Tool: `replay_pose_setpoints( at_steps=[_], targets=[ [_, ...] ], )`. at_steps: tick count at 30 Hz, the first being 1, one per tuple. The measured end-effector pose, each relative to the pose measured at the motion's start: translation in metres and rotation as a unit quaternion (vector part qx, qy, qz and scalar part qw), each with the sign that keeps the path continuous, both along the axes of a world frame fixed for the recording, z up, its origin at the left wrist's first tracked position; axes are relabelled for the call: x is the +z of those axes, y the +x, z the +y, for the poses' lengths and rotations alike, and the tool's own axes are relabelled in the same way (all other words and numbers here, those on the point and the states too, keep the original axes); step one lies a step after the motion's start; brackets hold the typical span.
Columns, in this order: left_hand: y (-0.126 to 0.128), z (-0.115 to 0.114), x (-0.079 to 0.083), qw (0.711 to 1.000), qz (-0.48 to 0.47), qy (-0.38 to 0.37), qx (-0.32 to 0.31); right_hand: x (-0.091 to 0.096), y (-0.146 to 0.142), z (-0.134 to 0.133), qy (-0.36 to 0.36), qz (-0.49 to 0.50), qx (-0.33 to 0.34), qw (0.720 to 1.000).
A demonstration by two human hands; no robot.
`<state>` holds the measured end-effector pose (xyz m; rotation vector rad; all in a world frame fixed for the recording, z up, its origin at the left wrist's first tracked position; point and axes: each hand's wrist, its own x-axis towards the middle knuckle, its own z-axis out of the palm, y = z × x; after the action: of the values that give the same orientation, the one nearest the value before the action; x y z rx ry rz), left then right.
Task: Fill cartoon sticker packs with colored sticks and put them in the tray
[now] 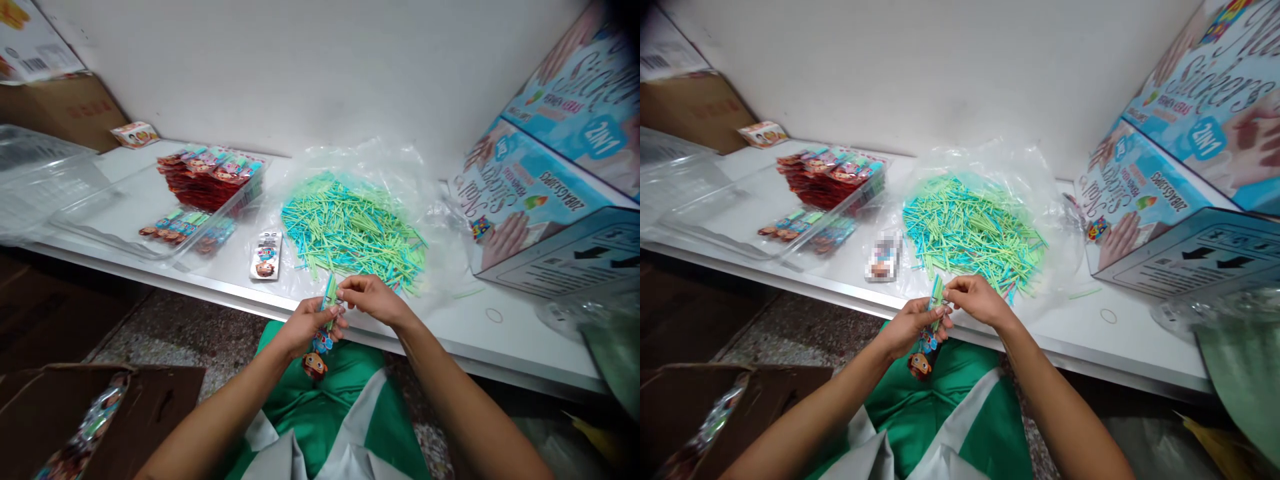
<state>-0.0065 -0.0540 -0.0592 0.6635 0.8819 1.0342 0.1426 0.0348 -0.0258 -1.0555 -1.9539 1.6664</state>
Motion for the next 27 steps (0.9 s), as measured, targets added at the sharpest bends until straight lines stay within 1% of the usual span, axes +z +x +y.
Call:
replay_pose_setpoints(
  at_steps=[6, 12, 18, 27],
  targets=[
    [0.0039, -0.0015, -0.0029, 1.0, 0.007, 0.012, 0.018, -0.0043, -0.0026, -0.0018, -0.006, 0.017, -0.028, 0.999],
    [0.0079, -0.0023, -0.0038, 1.0, -0.019, -0.008, 0.021, -0.0058, 0.0002, -0.0062, -0.031, 0.039, -0.04, 0.998],
    [0.0077, -0.0014, 0.0, 1.0, -0.018, -0.004, 0.019, -0.0007, 0.0017, -0.0074, 0.015, 0.029, -0.021, 0.999],
    [0.0071, -0.0015, 0.001, 1.0, -0.026, -0.011, 0.008, -0.0081, -0.0008, -0.0065, 0.031, 0.029, -0.038, 0.998]
  ],
)
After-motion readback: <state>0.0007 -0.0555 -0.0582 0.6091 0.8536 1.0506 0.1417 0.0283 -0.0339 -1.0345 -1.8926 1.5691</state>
